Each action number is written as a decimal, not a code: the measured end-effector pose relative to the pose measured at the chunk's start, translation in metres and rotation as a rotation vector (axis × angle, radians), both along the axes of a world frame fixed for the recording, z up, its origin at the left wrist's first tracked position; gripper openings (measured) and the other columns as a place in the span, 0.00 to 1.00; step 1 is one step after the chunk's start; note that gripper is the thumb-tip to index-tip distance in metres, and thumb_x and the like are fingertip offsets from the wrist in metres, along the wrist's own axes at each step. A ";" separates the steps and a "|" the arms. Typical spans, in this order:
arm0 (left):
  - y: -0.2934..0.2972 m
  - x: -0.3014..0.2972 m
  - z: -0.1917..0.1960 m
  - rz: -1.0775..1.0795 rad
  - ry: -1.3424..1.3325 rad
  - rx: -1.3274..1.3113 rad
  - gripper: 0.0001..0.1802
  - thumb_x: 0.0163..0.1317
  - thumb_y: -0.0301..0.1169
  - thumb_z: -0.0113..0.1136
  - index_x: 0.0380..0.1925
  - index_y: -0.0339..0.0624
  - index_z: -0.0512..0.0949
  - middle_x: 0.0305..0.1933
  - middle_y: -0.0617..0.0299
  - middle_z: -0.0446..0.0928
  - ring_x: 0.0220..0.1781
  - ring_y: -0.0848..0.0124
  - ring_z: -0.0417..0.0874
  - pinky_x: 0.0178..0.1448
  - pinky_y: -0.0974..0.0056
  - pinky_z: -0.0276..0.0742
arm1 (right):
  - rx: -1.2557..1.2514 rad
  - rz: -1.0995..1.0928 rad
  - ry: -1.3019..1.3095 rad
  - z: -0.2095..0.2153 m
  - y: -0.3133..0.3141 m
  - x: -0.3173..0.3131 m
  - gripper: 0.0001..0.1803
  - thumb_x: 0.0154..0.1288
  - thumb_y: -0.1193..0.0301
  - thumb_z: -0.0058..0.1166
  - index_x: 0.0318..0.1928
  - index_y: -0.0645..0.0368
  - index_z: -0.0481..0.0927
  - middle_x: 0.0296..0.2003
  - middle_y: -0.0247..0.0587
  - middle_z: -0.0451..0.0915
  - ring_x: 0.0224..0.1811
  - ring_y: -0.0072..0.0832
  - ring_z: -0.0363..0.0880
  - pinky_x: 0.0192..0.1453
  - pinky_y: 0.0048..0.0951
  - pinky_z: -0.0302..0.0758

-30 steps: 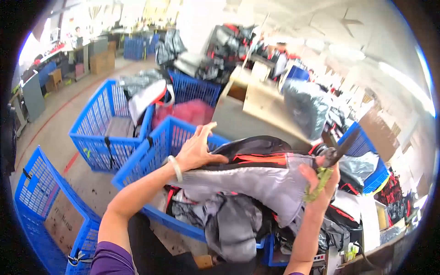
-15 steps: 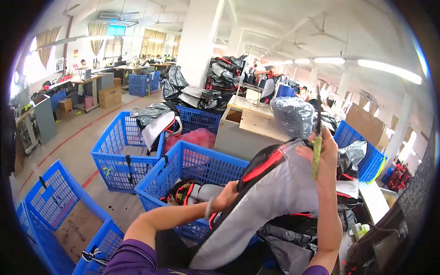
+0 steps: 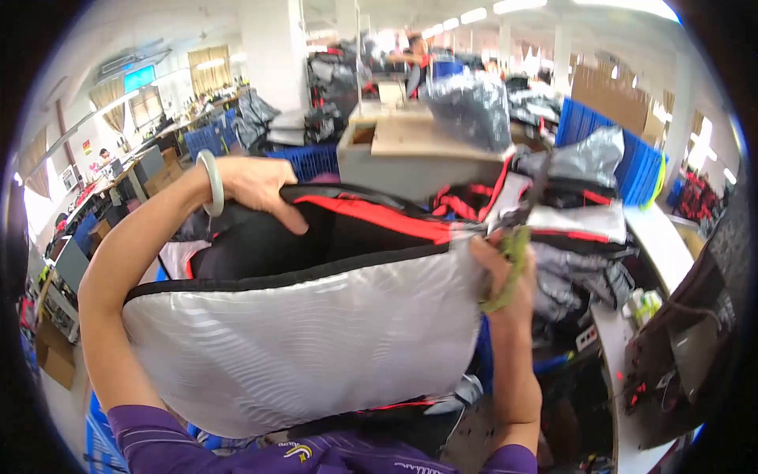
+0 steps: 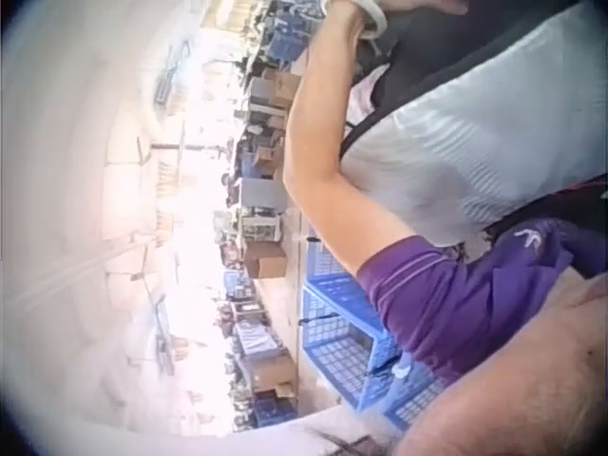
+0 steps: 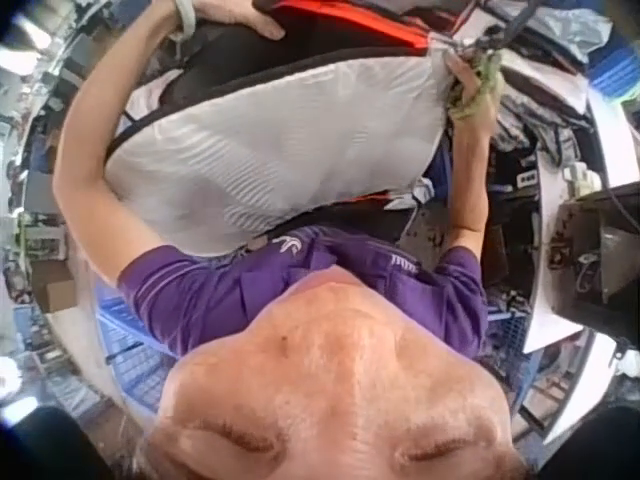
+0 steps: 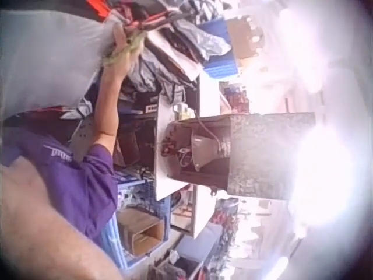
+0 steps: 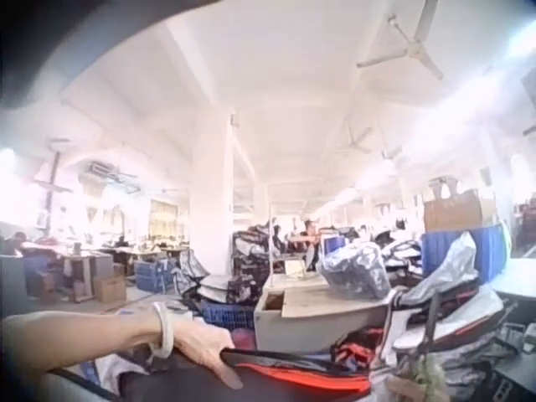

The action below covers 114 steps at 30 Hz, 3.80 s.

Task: Trimming excess material and loose threads from sports bags using scissors.

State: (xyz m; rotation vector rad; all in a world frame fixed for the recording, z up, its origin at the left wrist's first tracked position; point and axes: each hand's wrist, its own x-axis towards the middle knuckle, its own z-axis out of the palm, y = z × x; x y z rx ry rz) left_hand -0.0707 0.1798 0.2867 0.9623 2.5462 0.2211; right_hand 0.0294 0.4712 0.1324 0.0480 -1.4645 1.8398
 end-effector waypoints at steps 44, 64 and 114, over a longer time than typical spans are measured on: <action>-0.053 -0.009 -0.233 0.524 -0.456 1.005 0.09 0.67 0.32 0.54 0.33 0.36 0.76 0.26 0.74 0.69 0.29 0.83 0.65 0.33 0.73 0.61 | 1.710 0.559 -0.130 -0.041 0.025 -0.141 0.32 0.30 0.52 0.76 0.28 0.63 0.72 0.23 0.44 0.71 0.28 0.45 0.73 0.32 0.39 0.69; -0.067 -0.009 -0.245 0.482 -0.552 0.989 0.12 0.64 0.35 0.56 0.27 0.38 0.79 0.18 0.77 0.63 0.22 0.86 0.58 0.25 0.74 0.52 | 1.812 0.610 -0.115 -0.018 -0.048 -0.143 0.35 0.34 0.45 0.73 0.25 0.62 0.71 0.25 0.43 0.74 0.30 0.43 0.75 0.32 0.39 0.69; -0.165 0.071 -0.230 0.733 0.074 0.793 0.10 0.52 0.28 0.67 0.33 0.36 0.82 0.32 0.57 0.82 0.32 0.70 0.79 0.37 0.67 0.71 | 1.072 1.186 -0.292 -0.044 -0.257 -0.119 0.14 0.53 0.79 0.63 0.36 0.63 0.70 0.31 0.33 0.78 0.34 0.14 0.71 0.39 0.19 0.69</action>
